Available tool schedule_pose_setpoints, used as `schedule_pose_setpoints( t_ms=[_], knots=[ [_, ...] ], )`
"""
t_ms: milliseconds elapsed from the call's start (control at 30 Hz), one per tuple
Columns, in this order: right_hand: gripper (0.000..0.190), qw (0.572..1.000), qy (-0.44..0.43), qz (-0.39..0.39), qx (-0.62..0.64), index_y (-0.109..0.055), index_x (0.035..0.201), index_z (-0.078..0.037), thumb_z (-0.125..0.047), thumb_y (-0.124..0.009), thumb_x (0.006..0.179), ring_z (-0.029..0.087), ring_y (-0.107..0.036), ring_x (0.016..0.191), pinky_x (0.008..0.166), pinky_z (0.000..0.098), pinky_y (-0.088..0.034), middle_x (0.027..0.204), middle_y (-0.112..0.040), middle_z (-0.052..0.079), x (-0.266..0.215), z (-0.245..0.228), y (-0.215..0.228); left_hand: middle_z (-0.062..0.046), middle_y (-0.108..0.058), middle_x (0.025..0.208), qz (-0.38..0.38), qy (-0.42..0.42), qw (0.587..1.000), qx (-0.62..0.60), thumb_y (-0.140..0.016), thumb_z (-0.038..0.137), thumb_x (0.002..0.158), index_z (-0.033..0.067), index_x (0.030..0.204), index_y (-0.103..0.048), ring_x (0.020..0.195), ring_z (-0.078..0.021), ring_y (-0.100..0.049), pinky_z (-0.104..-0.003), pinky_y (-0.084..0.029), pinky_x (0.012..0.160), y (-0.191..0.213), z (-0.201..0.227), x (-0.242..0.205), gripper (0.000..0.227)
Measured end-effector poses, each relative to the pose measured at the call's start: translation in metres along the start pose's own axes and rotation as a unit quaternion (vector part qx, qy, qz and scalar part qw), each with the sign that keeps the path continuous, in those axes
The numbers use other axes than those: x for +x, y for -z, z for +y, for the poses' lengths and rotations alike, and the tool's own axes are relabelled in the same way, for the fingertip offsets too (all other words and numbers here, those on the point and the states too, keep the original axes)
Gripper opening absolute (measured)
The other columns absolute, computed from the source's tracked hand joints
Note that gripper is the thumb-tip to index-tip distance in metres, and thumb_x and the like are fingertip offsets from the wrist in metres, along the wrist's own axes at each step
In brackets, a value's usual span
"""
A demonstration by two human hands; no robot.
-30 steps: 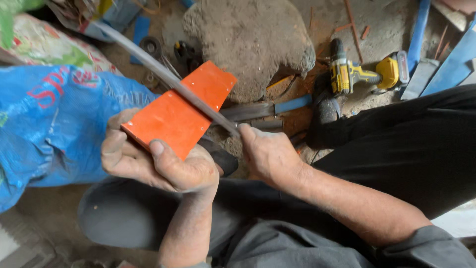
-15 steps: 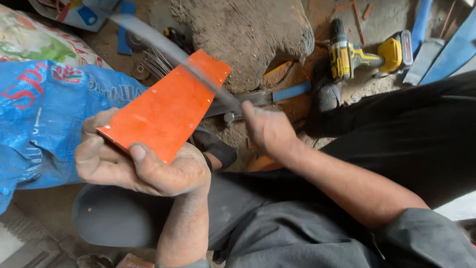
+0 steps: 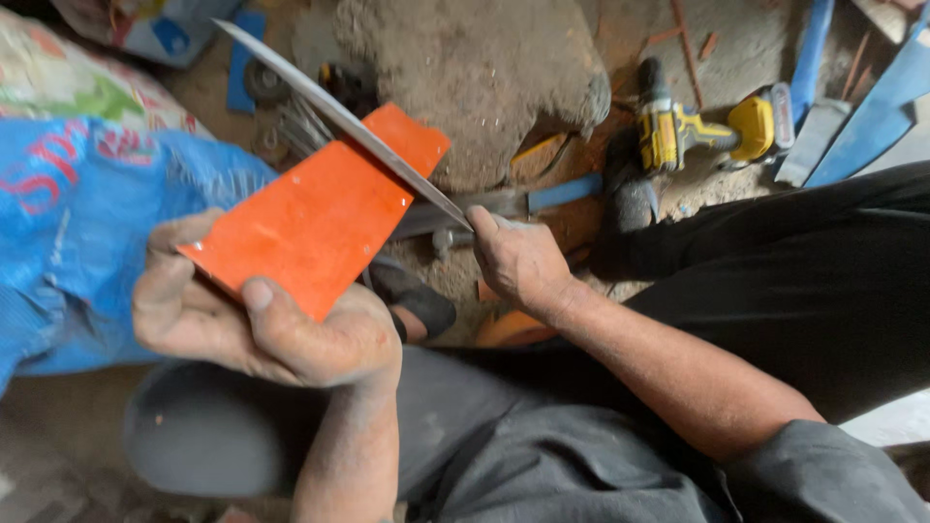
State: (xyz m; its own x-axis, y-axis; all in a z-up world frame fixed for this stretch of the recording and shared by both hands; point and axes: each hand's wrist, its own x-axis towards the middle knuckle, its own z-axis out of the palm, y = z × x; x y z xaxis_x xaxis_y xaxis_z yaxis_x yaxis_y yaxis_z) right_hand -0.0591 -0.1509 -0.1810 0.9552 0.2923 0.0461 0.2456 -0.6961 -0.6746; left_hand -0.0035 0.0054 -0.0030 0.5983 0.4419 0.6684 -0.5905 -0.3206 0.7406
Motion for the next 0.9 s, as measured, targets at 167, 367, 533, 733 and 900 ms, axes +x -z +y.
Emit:
schedule_pose_setpoints(
  t_ms=[167,367,533,733,900],
  knots=[
    [0.018,0.997,-0.058,-0.055,-0.011,-0.048,0.109,-0.008,-0.005,-0.055,0.092,0.039,-0.066,0.067,0.056,0.0518,-0.049,0.075,-0.064,0.013,-0.011,0.004,-0.006,-0.010,-0.047,0.104,-0.003,0.001,1.000,0.018,-0.056,0.023,0.095,0.0028,0.114,-0.043,0.095,-0.0206,-0.046,-0.032,-0.039,0.082,0.009,-0.003,-0.004,0.030],
    [0.017,0.999,-0.030,-0.031,0.010,-0.048,0.106,-0.008,-0.008,-0.056,0.091,0.041,-0.065,0.070,0.056,0.0526,-0.048,0.075,-0.065,0.015,-0.008,0.008,-0.007,-0.011,-0.049,0.105,0.003,0.022,0.999,0.024,-0.054,0.022,0.095,0.0026,0.114,-0.043,0.097,-0.0214,-0.047,-0.033,-0.039,0.085,0.013,-0.002,-0.006,0.029],
    [0.012,0.997,-0.075,-0.025,0.016,-0.050,0.106,-0.009,-0.009,-0.056,0.095,0.040,-0.066,0.070,0.059,0.0512,-0.050,0.074,-0.065,0.015,0.007,0.014,-0.002,-0.012,-0.049,0.110,-0.007,0.020,1.000,-0.012,-0.054,0.022,0.096,0.0016,0.117,-0.042,0.101,-0.0216,-0.048,-0.032,-0.041,0.086,0.001,-0.003,0.007,0.031],
    [0.012,0.996,-0.072,-0.053,-0.002,-0.049,0.102,-0.007,-0.011,-0.056,0.093,0.042,-0.067,0.074,0.061,0.0539,-0.050,0.077,-0.068,0.017,0.005,0.007,-0.008,-0.012,-0.052,0.108,-0.028,0.022,0.999,0.014,-0.054,0.025,0.095,0.0022,0.115,-0.042,0.098,-0.0204,-0.050,-0.032,-0.044,0.084,0.008,-0.002,0.004,0.032],
    [0.019,0.983,-0.169,-0.076,0.017,-0.054,0.114,-0.007,-0.013,-0.053,0.096,0.047,-0.065,0.078,0.071,0.0601,-0.048,0.079,-0.069,0.023,0.012,0.015,-0.007,-0.012,-0.055,0.111,-0.032,0.059,0.998,-0.018,-0.056,0.023,0.097,0.0056,0.120,-0.041,0.099,-0.0209,-0.054,-0.031,-0.047,0.081,0.018,-0.004,0.004,0.032]
  ],
)
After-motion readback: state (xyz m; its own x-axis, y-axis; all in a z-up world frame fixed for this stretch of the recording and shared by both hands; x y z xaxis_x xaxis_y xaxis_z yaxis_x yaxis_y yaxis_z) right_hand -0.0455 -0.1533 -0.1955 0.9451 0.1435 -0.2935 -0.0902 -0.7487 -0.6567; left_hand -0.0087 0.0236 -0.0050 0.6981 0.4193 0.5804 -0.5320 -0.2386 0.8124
